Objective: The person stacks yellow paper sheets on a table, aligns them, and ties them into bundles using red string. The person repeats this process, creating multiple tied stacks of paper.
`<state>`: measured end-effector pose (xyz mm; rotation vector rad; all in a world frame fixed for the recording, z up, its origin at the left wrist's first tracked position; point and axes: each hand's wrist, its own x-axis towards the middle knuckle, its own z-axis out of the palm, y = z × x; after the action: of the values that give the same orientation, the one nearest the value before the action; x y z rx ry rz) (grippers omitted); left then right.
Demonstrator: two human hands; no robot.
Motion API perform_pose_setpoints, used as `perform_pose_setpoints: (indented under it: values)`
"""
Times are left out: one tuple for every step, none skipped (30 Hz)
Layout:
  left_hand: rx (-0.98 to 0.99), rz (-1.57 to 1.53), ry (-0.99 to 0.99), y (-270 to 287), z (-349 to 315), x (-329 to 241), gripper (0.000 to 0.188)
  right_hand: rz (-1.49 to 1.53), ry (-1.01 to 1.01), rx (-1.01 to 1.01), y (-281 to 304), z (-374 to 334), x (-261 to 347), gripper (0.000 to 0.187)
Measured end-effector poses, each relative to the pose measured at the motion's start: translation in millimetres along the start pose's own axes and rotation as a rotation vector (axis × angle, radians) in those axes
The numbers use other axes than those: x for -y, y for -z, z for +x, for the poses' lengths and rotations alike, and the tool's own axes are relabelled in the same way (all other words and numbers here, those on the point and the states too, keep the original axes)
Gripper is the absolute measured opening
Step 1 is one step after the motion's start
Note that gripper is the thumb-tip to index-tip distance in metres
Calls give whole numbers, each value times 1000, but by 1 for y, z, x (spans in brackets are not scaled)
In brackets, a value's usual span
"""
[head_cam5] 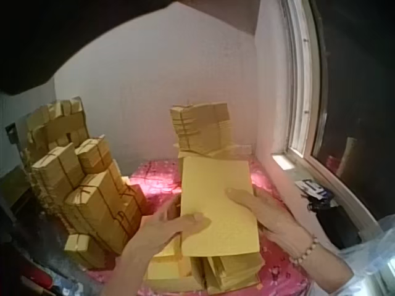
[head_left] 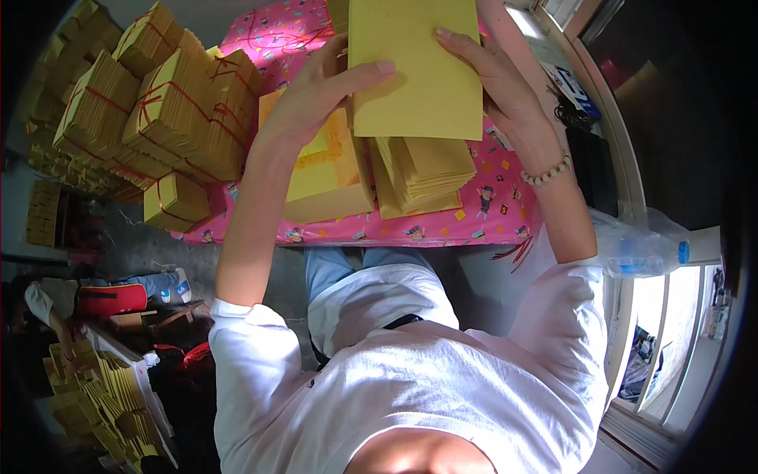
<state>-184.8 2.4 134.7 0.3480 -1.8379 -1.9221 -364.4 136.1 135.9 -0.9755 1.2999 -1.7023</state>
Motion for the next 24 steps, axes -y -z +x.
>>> perform_pose_setpoints:
  values:
    - [5, 14, -3, -5, 5, 1, 86, -12, -14, 8, 4, -3, 1, 51]
    - [10, 28, -6, -8, 10, 1, 85, -25, -29, 18, 9, -5, 3, 52]
    - [51, 60, 33, -6, 16, -1, 84, -77, -28, 18, 17, -7, 6, 53]
    - [89, 96, 73, -2, 22, -6, 83, -126, -26, 21, 27, -9, 9, 55]
    - [126, 131, 112, 2, 28, -11, 81, -176, -25, 24, 34, -11, 12, 56]
    - [160, 189, 140, 5, 34, -13, 81, -298, 147, -131, 37, -12, 13, 57]
    - [190, 246, 169, 8, 38, -16, 80, -417, 318, -283, 38, -13, 12, 57]
    - [219, 304, 198, 9, 39, -18, 79, -507, 406, -285, 39, -15, 17, 53]
    - [285, 417, 203, 8, 41, -21, 77, -595, 494, -295, 39, -17, 22, 50]
    - [348, 528, 210, 4, 42, -27, 75, -653, 496, -150, 35, -23, 40, 45]
    - [419, 637, 212, -2, 44, -33, 73, -714, 496, -10, 35, -27, 50, 44]
    - [492, 699, 204, -11, 46, -40, 74, -840, 486, 89, 38, -27, 49, 45]
    - [569, 761, 192, -23, 50, -47, 76, -967, 473, 185, 43, -26, 48, 46]
    - [644, 821, 182, -32, 53, -49, 77, -1092, 457, 287, 46, -25, 47, 49]
    - [706, 814, 206, -38, 57, -49, 78, -1122, 299, 381, 44, -26, 52, 49]
    - [760, 808, 234, -41, 62, -49, 79, -1143, 144, 480, 38, -27, 62, 48]
    - [814, 801, 262, -43, 65, -48, 80, -1158, -13, 578, 34, -26, 66, 47]
    - [836, 802, 238, -44, 67, -46, 77, -1122, -47, 593, 35, -25, 64, 46]
    - [862, 803, 209, -46, 69, -45, 75, -1090, -83, 601, 40, -25, 61, 45]
    - [887, 804, 180, -46, 71, -43, 73, -1058, -118, 610, 45, -24, 57, 44]
    - [806, 709, 151, -43, 71, -41, 70, -1003, -115, 595, 53, -23, 53, 44]
    - [727, 614, 120, -40, 71, -37, 67, -949, -112, 578, 64, -24, 50, 44]
    - [643, 519, 93, -34, 70, -31, 64, -892, -109, 566, 73, -24, 44, 44]
    - [496, 317, 133, -27, 69, -25, 60, -784, -77, 474, 76, -28, 40, 43]
